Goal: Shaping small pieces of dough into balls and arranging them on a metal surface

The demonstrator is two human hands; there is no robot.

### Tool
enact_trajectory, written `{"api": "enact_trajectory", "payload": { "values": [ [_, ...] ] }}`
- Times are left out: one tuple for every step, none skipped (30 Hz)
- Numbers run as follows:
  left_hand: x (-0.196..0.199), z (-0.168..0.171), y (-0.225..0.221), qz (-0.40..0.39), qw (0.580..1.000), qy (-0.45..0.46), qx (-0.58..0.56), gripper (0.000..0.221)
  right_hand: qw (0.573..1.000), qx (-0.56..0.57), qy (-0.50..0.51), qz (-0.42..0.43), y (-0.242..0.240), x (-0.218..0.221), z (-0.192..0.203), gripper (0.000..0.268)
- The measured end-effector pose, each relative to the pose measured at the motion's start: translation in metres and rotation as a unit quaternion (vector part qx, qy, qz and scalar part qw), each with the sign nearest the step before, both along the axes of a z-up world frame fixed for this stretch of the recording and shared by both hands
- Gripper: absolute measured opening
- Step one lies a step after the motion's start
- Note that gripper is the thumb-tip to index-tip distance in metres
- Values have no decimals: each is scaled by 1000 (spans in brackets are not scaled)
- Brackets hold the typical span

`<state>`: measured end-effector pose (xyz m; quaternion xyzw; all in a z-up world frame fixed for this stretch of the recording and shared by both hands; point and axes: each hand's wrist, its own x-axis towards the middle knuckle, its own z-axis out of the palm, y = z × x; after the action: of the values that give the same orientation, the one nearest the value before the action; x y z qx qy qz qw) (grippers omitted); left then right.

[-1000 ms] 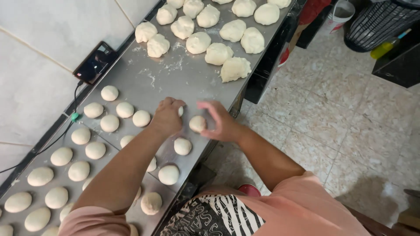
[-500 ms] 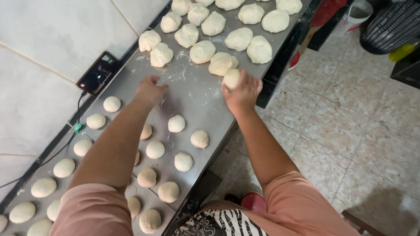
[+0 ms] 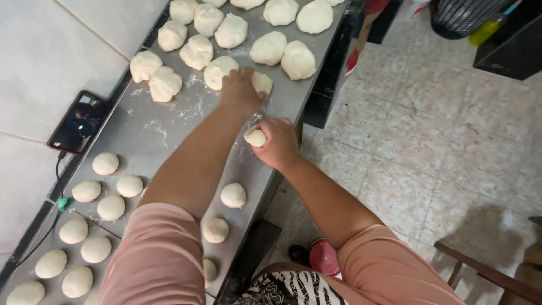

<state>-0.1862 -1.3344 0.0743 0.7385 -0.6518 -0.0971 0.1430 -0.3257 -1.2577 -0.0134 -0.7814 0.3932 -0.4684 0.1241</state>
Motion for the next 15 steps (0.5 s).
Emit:
{"api": "enact_trajectory", "payload": {
  "values": [
    [-6,9,1,44,996,-39,72,65,1000,2,0,4,3,1,3,31],
    [-3,0,5,42,996,-40,69,65,1000,-2,-1,2,7,-4,14,31],
    [3,-7,9,42,994,-4,99,60,999,7,-25,23,10,-7,25,41],
    [10,-12,15,41,990,32,128,56,998,15,-47,45,15,-9,38,53],
    [15,-5,33,48,991,30,118,56,997,6,-50,52,17,-12,43,53],
    [22,2,54,76,988,74,113,65,998,-5,-53,42,21,-14,48,52],
    [33,8,81,114,980,124,104,74,997,-16,-53,45,25,-11,54,52],
    [39,20,118,133,979,127,90,74,996,-26,-54,66,20,-9,42,52],
    [42,31,159,190,949,251,31,69,998,-53,-25,19,17,-6,30,47],
    [44,39,202,238,898,369,-34,64,996,-81,1,-30,14,0,18,41],
    [52,50,247,255,891,372,-50,64,996,-91,0,-7,12,-2,6,41],
    [58,59,292,261,804,520,-127,46,996,-81,-8,-20,9,-1,-5,40],
    [63,68,333,247,691,649,-202,30,996,-73,-17,-38,0,0,-14,39],
    [70,80,380,251,683,649,-222,30,996,-86,-18,-20,-4,0,-25,39],
    [74,90,430,296,683,626,-235,40,996,-53,-14,-64,-9,2,-35,35]
  ]
}}
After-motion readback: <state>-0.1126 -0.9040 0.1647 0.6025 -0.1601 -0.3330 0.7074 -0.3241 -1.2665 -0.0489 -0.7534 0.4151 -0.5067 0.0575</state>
